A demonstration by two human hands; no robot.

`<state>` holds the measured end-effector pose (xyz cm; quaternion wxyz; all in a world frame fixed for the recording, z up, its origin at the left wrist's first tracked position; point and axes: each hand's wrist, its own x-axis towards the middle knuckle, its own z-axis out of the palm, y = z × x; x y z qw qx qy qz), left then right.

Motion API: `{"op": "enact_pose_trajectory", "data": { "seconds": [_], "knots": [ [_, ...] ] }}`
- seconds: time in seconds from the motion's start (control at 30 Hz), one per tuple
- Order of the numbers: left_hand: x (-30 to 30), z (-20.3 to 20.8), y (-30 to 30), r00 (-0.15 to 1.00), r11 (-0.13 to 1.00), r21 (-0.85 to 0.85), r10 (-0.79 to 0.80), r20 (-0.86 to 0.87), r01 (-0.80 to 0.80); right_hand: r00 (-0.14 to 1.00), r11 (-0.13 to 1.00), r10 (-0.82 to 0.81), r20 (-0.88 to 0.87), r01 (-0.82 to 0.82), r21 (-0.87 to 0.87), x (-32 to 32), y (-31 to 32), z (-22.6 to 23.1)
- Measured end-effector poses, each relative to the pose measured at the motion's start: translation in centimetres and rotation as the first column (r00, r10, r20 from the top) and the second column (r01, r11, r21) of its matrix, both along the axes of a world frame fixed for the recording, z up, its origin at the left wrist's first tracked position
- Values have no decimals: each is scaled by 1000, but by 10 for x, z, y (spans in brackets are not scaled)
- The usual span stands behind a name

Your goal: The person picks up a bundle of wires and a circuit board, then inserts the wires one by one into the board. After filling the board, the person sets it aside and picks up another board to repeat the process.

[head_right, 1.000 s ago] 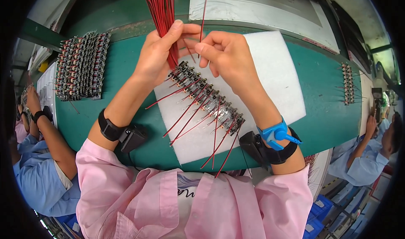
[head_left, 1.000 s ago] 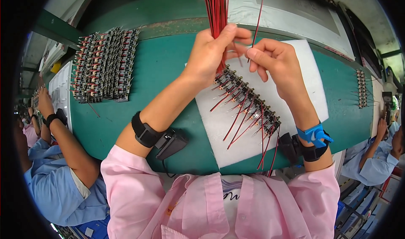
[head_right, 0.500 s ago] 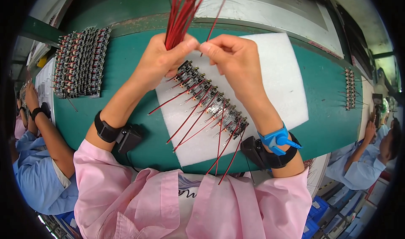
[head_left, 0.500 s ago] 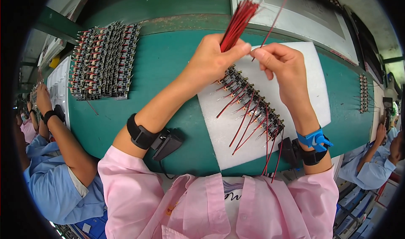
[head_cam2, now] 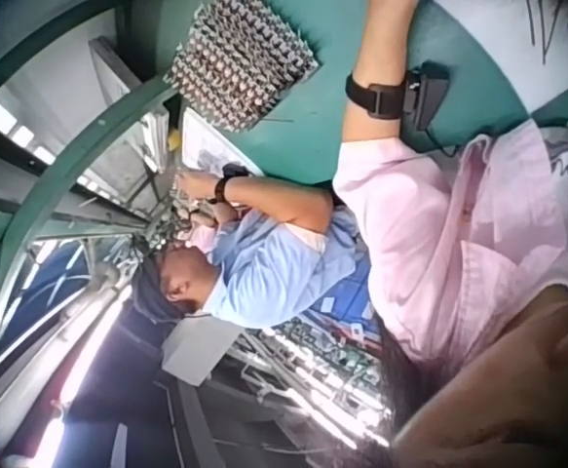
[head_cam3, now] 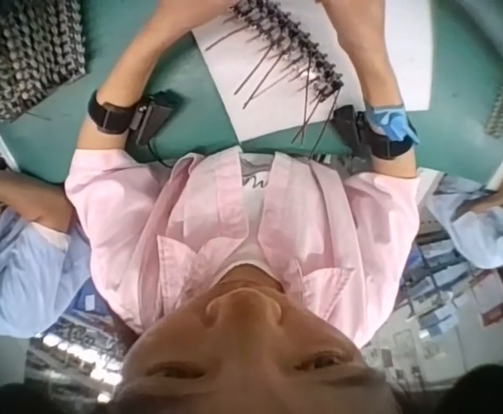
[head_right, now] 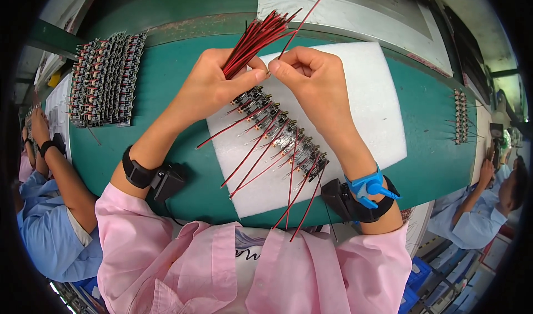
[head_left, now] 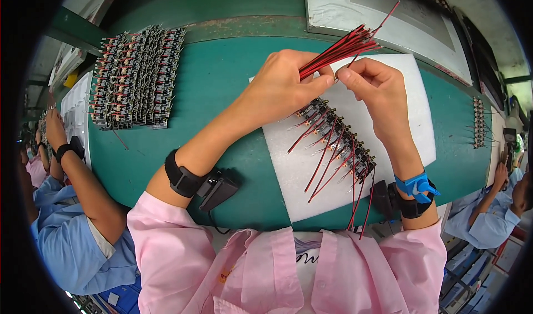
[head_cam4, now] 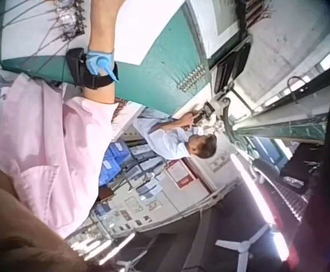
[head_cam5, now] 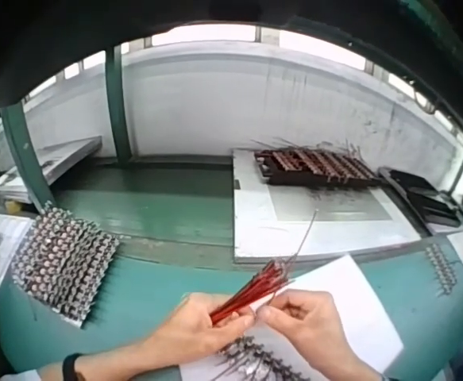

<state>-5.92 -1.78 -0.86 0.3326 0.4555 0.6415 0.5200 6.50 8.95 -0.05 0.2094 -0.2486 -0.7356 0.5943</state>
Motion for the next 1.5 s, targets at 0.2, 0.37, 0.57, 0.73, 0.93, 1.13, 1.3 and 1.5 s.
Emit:
{"op": "enact_pose_trajectory", "data": {
  "seconds": [0.2, 0.37, 0.57, 0.73, 0.93, 1.13, 1.3, 1.5],
  "knots": [
    [-1, 1, -3, 999, 998, -49, -32, -3, 32, 997, 998, 56, 51, -56, -10, 3, -2, -1],
    [-6, -8, 1, 993, 999, -9, -50, 104, 51, 998, 996, 58, 26, -56, -73, 3, 1, -2],
    [-9, -7, 2, 993, 1000, 17, 4, 121, -6, 997, 986, 78, 31, -72, -152, 3, 2, 0],
    [-8, 7, 0, 974, 992, 70, 91, 206, -107, 975, 961, 192, 115, -210, 178, 5, -12, 8],
    [-8, 37, 2, 878, 966, 179, 82, 472, -187, 934, 879, 318, 161, -354, 320, 3, -21, 17],
    [-10, 49, -3, 909, 937, 250, 130, 396, -243, 916, 820, 347, 202, -401, 408, 3, -19, 15],
    [-12, 51, -4, 923, 930, 271, 145, 356, -250, 907, 799, 367, 205, -421, 431, 2, -18, 17],
    [-16, 53, -6, 921, 920, 257, 203, 333, -296, 886, 825, 429, 176, -464, 323, 7, -11, 21]
  ]
}}
